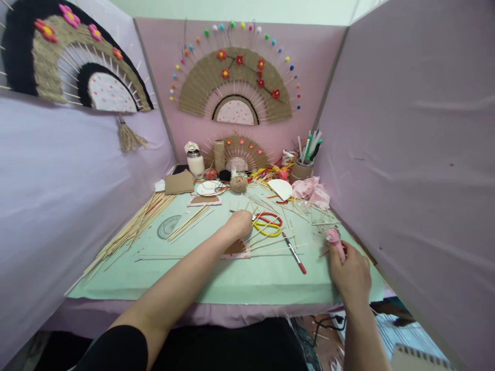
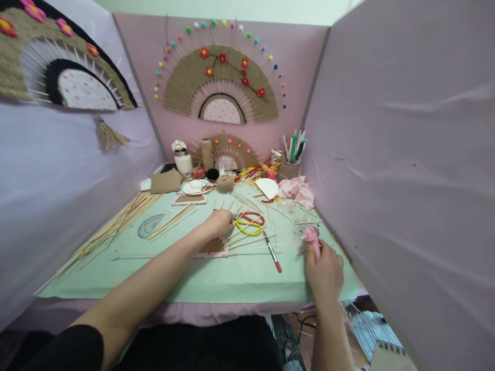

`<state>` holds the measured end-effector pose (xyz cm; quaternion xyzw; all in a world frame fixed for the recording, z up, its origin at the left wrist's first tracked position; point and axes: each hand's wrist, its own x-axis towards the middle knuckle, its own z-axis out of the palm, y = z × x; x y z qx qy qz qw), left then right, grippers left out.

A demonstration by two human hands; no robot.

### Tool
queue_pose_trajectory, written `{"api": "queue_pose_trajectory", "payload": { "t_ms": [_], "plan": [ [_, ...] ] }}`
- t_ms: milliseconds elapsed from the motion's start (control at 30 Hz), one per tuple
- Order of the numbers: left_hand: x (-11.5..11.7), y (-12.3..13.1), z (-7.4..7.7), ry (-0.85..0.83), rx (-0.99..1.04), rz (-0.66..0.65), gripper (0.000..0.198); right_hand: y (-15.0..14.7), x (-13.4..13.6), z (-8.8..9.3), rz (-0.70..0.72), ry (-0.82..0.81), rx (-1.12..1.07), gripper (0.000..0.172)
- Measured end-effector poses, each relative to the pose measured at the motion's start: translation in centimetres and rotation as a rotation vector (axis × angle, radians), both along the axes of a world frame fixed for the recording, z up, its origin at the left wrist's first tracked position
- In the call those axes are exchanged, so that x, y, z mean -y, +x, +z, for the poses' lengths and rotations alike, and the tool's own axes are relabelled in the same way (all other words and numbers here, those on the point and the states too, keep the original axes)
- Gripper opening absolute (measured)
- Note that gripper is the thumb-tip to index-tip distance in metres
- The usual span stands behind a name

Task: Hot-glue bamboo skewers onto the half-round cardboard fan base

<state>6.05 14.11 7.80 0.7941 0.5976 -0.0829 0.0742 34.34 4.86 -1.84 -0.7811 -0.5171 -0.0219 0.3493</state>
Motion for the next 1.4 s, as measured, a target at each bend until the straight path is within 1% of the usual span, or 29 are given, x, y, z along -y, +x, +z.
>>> {"api": "queue_pose_trajectory", "payload": {
  "t_ms": [300, 500, 733, 933, 1033, 1200, 1400],
  "plan": [
    [0.34, 0.28, 0.3, 0.001, -0.012, -0.011, 0.029, -0.11, 0.13, 0.33, 0.004, -0.029, -0.02, 0.07],
    [0.08, 0.33, 0.08, -0.006, -0.027, -0.007, 0.026, -0.07, 0.09, 0.37, -0.002, -0.036, -0.028, 0.068],
    [0.1, 0.47, 0.1, -0.004, -0.042, -0.004, 0.028, -0.13, 0.16, 0.24, -0.007, -0.037, -0.041, 0.065],
    [-0.26, 0.54, -0.37, 0.005, -0.047, -0.013, 0.03, -0.36, 0.16, 0.35, 0.001, -0.048, -0.03, 0.06],
    [-0.22, 0.58, -0.37, 0.011, -0.045, -0.014, 0.031, -0.28, 0.14, 0.26, 0.005, -0.042, -0.028, 0.058],
    [0.0, 0.6, -0.14, 0.016, -0.04, -0.019, 0.029, -0.19, 0.15, 0.0, 0.003, -0.006, -0.033, 0.059],
    [-0.01, 0.51, -0.28, 0.015, -0.035, -0.026, 0.029, -0.34, 0.16, 0.11, -0.016, -0.018, -0.032, 0.061]
  ]
}}
